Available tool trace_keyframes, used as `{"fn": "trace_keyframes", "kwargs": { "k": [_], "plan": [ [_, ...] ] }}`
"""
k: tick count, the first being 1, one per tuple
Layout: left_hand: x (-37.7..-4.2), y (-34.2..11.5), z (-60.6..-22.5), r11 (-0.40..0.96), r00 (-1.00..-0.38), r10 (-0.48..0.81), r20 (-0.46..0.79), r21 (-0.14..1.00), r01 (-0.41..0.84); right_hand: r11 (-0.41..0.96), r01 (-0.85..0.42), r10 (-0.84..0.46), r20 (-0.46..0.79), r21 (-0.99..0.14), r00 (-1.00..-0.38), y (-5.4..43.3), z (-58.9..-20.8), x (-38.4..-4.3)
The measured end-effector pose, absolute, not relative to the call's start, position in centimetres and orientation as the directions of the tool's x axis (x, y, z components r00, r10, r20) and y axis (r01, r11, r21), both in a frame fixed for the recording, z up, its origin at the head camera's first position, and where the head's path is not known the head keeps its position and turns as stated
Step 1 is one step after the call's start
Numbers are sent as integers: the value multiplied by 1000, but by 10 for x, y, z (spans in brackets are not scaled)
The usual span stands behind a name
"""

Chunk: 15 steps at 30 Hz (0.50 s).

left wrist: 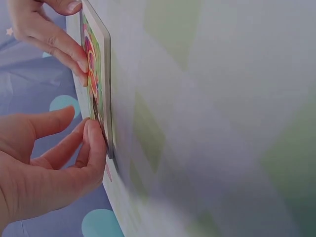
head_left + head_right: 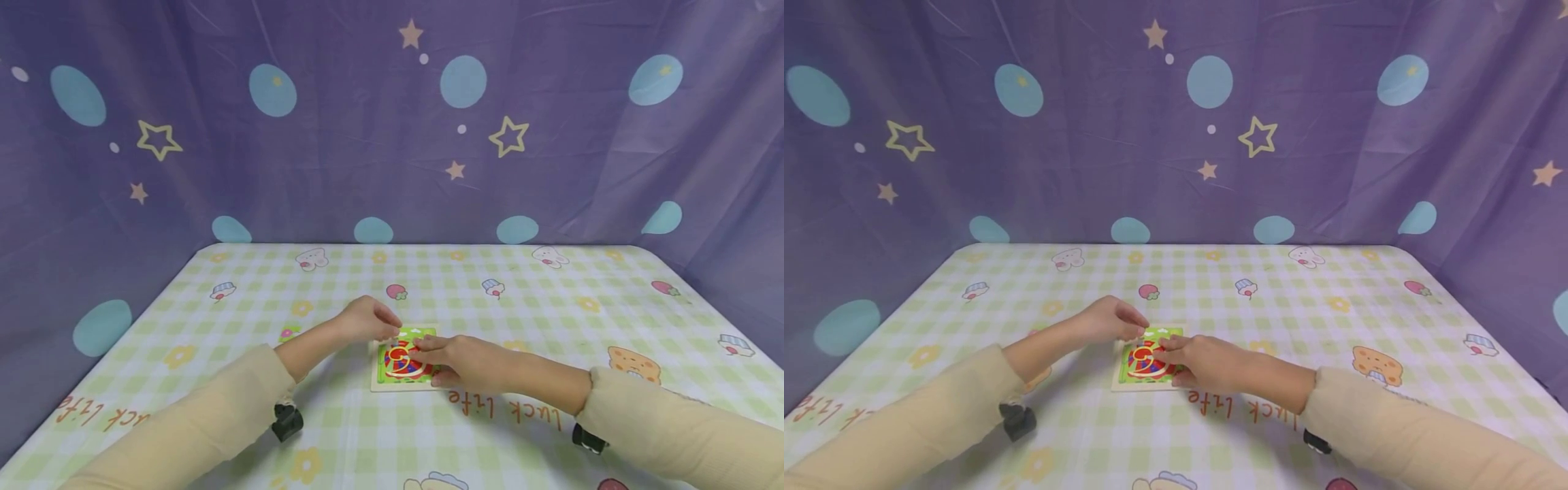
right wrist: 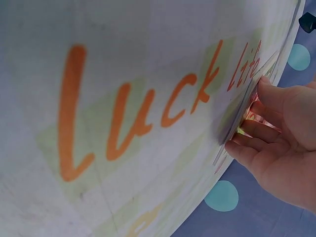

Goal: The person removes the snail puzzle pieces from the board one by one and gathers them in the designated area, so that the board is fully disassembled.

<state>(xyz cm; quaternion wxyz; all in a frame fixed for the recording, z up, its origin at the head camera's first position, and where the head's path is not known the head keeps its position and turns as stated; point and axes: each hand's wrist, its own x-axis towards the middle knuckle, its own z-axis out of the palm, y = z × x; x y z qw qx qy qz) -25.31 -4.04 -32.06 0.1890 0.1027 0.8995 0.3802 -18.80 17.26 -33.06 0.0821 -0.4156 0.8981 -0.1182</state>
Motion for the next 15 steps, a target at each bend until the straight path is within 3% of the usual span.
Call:
{"fn": "trace_keyframes", "kwargs": {
  "k": [7,15],
  "plan": [
    [-253,-39,-321,689,-915,323,-241,722,53,632,-717,-760,-57,-295,-647,173,-333,-189],
    [-256,-31,-325,652,-927,272,-258,758,-20,626,-727,-765,-40,-282,-643,174,-333,-189]
  ]
}}
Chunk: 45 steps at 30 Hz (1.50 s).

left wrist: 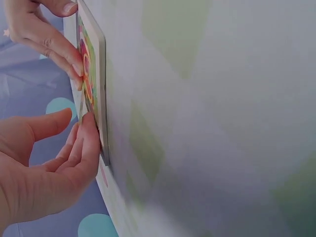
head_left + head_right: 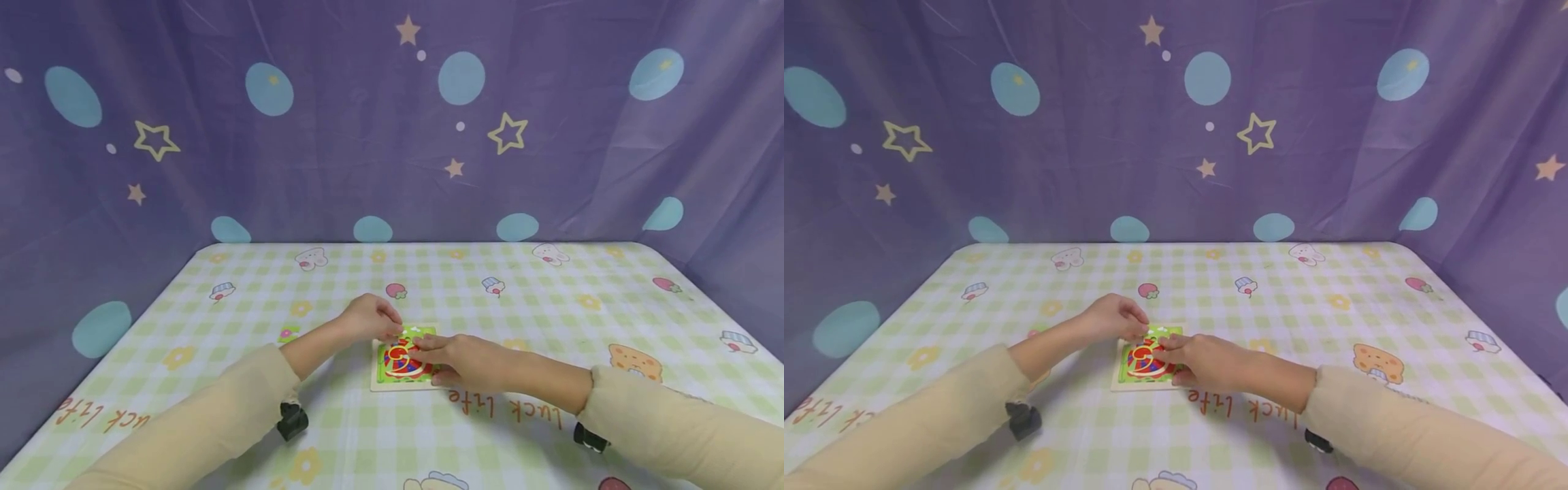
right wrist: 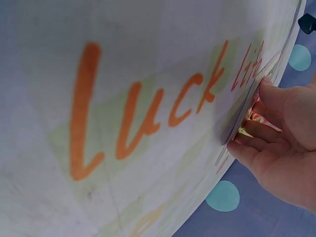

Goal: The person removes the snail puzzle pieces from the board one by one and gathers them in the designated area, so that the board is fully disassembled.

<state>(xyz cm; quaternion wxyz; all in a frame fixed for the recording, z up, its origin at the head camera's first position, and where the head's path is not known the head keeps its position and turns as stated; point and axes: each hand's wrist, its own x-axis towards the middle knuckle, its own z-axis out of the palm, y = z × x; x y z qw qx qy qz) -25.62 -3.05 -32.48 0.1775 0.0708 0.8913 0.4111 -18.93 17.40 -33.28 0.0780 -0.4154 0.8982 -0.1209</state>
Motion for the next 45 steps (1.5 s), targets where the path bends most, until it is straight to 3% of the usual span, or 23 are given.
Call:
{"fn": "trace_keyframes", "kwargs": {
  "k": [9,21,34,45],
  "plan": [
    [-256,-27,-329,582,-945,232,-231,811,-55,625,-727,-765,-39,-285,-643,173,-332,-188],
    [-268,-36,-322,576,-973,195,-122,817,13,616,-730,-772,-44,-295,-634,174,-335,-188],
    [-274,-70,-321,619,-960,181,-212,784,-57,621,-727,-769,-47,-291,-638,176,-334,-189],
    [-273,-106,-320,666,-948,210,-240,745,-41,624,-728,-767,-42,-284,-640,175,-334,-189]
  ]
}}
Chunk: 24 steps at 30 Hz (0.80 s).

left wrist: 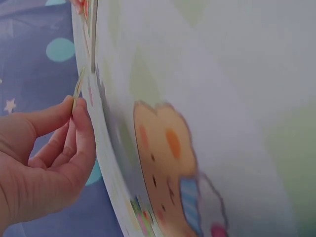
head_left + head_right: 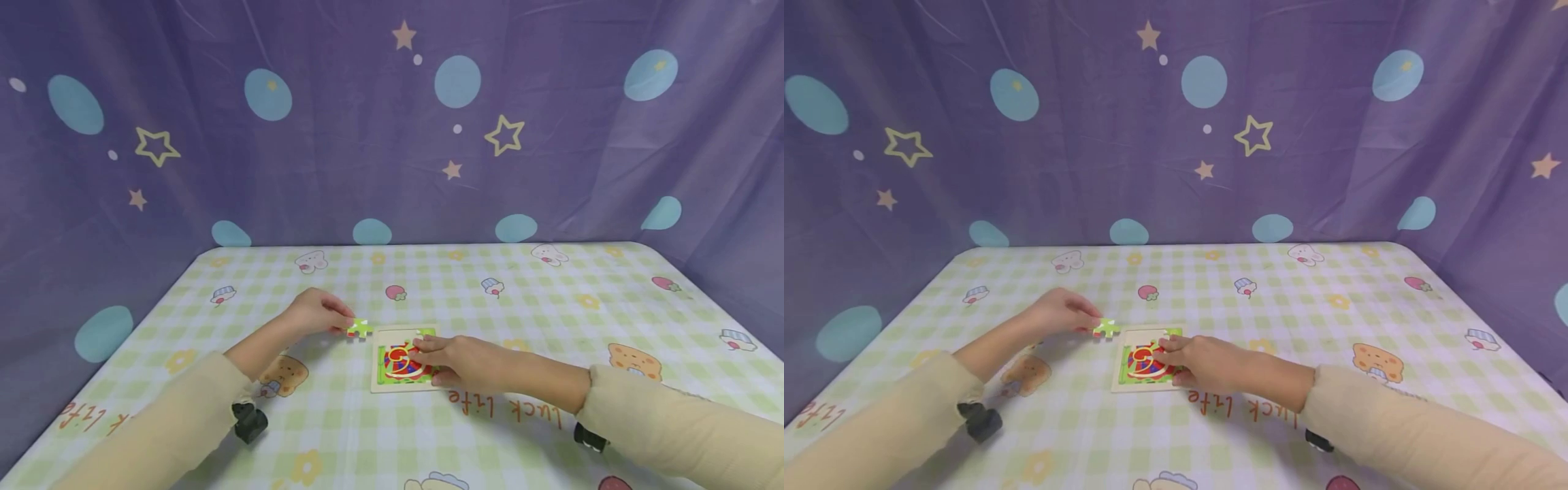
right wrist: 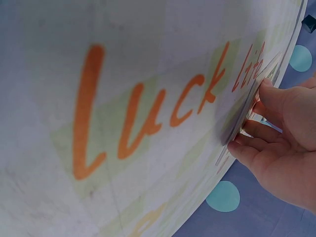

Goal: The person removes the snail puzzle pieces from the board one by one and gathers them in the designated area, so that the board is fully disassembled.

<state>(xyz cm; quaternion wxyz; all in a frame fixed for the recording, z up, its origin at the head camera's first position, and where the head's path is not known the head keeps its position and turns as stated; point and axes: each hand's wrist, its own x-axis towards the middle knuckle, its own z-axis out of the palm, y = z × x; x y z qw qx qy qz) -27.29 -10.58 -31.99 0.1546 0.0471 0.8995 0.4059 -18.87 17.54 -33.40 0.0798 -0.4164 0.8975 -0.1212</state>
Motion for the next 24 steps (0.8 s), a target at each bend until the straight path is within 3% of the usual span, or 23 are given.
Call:
{"fn": "trace_keyframes", "kwargs": {
  "k": [10,18,24],
  "plan": [
    [-269,-131,-322,728,-952,231,-201,685,32,621,-728,-768,-41,-289,-639,176,-334,-188],
    [-268,-144,-323,802,-957,287,-34,555,221,624,-725,-767,-47,-293,-640,175,-332,-187],
    [-265,-146,-319,824,-954,298,-33,513,240,626,-721,-764,-48,-297,-644,175,-331,-186]
  ]
}}
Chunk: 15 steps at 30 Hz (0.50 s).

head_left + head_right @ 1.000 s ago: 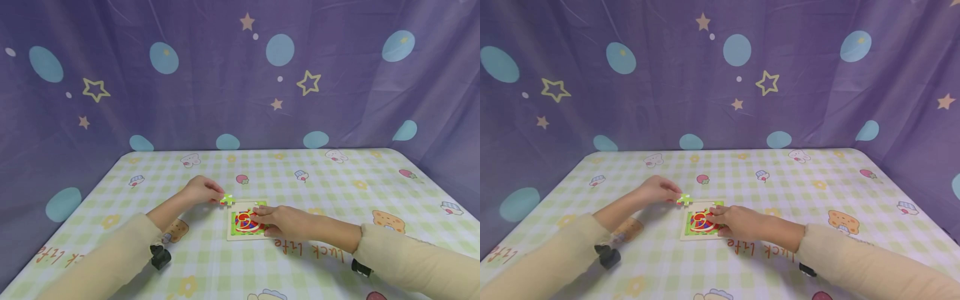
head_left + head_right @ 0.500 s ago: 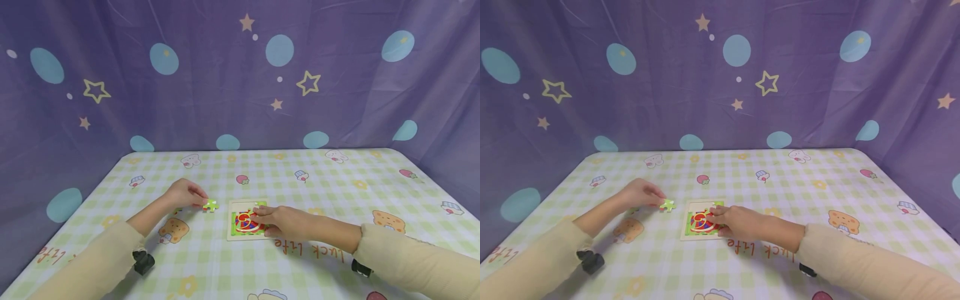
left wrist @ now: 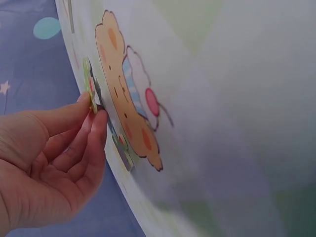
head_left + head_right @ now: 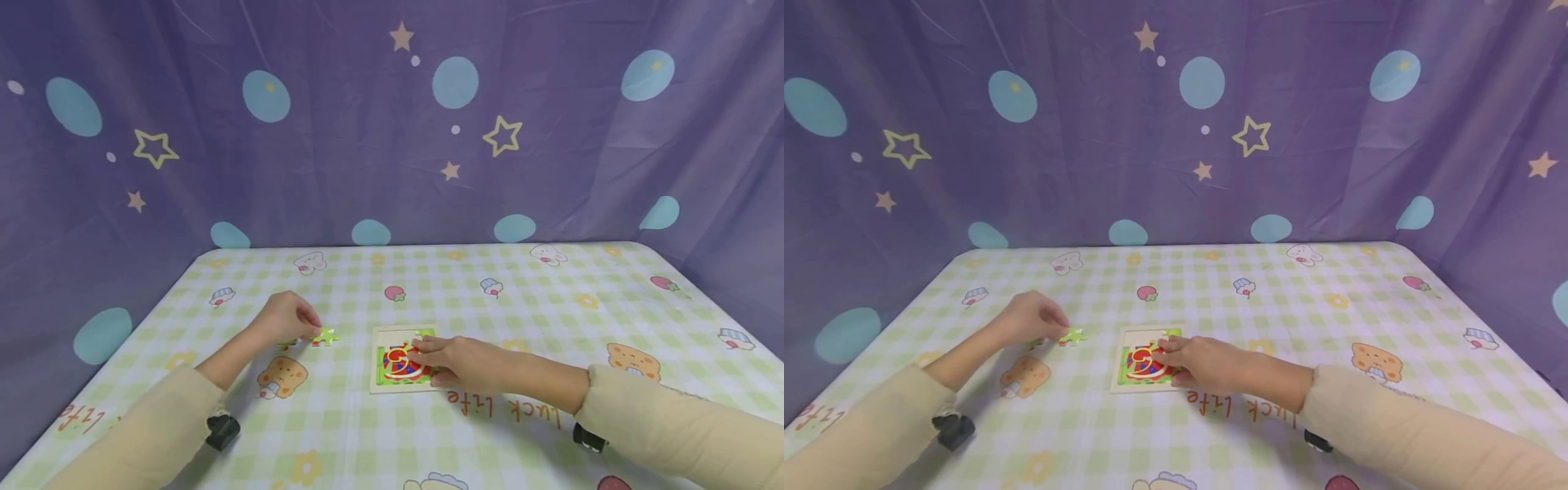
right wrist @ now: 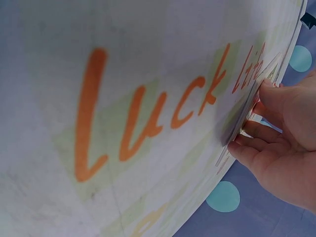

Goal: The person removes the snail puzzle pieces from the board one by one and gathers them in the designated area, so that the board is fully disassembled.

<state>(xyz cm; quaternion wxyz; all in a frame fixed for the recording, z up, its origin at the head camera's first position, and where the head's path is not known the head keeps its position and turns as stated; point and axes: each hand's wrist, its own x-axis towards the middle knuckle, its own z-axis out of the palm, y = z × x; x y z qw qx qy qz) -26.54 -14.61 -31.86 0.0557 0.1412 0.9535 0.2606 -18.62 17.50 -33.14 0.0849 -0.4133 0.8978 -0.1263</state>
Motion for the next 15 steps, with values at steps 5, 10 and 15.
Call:
{"fn": "trace_keyframes", "kwargs": {
  "k": [5,10,15],
  "plan": [
    [-265,-149,-319,834,-955,294,-48,501,232,631,-719,-760,-49,-292,-648,174,-332,-186],
    [-265,-151,-320,830,-952,303,-41,503,242,631,-718,-760,-47,-294,-649,174,-332,-186],
    [-265,-151,-320,830,-954,298,-40,505,238,633,-719,-759,-44,-287,-650,174,-332,-186]
  ]
}}
